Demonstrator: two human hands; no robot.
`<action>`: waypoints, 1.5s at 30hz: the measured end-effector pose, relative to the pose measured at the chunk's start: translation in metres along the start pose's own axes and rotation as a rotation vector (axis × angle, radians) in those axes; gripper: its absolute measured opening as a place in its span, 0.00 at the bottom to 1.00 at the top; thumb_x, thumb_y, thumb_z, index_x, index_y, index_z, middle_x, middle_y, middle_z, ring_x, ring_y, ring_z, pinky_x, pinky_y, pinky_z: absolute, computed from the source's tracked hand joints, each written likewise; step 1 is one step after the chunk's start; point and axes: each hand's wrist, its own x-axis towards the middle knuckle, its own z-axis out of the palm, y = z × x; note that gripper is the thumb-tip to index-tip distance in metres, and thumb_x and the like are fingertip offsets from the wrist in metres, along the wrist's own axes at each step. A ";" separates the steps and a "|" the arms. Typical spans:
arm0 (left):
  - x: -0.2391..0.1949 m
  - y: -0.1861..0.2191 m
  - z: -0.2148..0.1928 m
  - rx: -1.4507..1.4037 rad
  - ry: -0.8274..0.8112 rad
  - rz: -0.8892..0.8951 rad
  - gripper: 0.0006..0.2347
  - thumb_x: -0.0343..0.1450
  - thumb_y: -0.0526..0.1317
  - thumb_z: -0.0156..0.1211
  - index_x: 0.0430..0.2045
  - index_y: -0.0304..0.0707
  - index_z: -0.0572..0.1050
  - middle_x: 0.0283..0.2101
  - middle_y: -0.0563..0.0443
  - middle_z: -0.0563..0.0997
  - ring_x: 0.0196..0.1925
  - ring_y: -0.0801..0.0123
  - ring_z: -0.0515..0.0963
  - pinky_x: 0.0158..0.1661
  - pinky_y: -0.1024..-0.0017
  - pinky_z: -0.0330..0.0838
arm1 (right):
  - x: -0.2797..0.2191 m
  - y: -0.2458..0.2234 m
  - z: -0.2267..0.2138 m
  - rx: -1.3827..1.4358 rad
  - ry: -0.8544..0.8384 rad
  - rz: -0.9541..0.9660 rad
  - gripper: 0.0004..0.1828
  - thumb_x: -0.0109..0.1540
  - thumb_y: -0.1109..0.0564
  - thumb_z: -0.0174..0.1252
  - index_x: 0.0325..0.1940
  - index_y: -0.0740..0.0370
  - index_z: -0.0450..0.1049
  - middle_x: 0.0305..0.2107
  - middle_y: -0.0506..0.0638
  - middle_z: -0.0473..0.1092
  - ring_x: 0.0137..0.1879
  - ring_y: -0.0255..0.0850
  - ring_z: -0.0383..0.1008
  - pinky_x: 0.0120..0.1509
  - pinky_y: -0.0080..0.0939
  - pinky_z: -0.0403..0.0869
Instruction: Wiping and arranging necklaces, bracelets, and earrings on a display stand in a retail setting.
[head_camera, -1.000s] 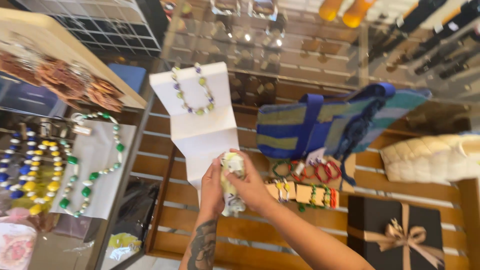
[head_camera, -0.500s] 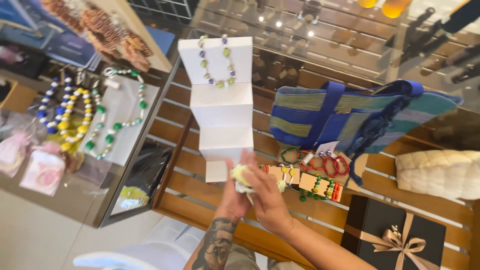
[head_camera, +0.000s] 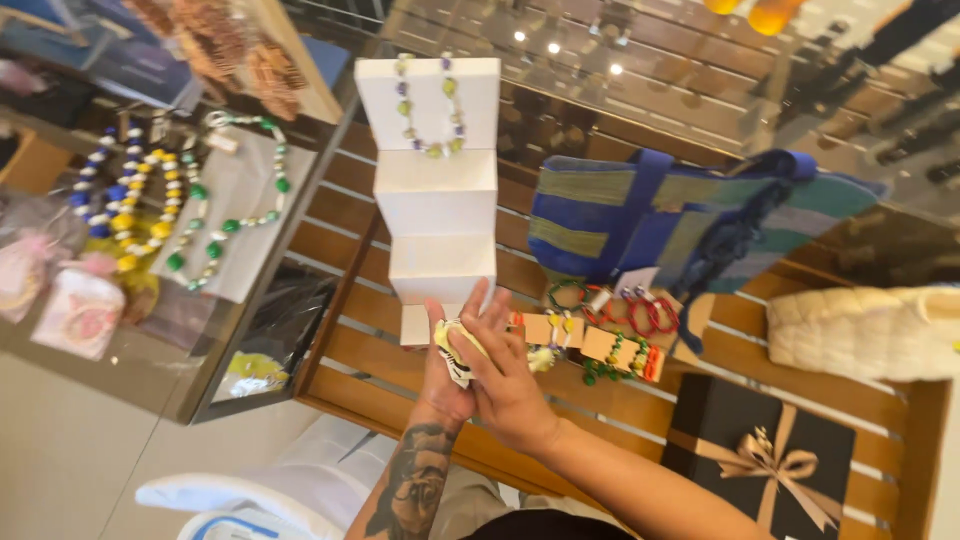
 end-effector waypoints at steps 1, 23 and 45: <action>-0.002 -0.007 -0.003 0.003 -0.001 -0.025 0.38 0.71 0.71 0.33 0.73 0.48 0.56 0.72 0.47 0.62 0.73 0.61 0.59 0.70 0.59 0.54 | -0.004 0.001 -0.004 -0.009 0.009 0.022 0.38 0.56 0.71 0.57 0.71 0.58 0.66 0.69 0.58 0.62 0.64 0.57 0.63 0.72 0.54 0.63; 0.023 -0.110 -0.058 0.159 0.307 0.122 0.14 0.77 0.41 0.53 0.52 0.29 0.72 0.48 0.44 0.79 0.52 0.61 0.79 0.54 0.62 0.74 | -0.070 0.054 -0.035 0.380 0.011 0.557 0.46 0.57 0.62 0.61 0.79 0.58 0.51 0.73 0.61 0.55 0.80 0.55 0.53 0.81 0.48 0.55; 0.230 -0.212 -0.020 1.704 0.218 0.405 0.12 0.66 0.40 0.68 0.40 0.34 0.83 0.39 0.36 0.85 0.41 0.48 0.84 0.45 0.60 0.76 | -0.199 0.170 -0.162 1.070 0.944 1.095 0.20 0.61 0.67 0.60 0.57 0.61 0.70 0.45 0.50 0.75 0.48 0.38 0.78 0.51 0.42 0.78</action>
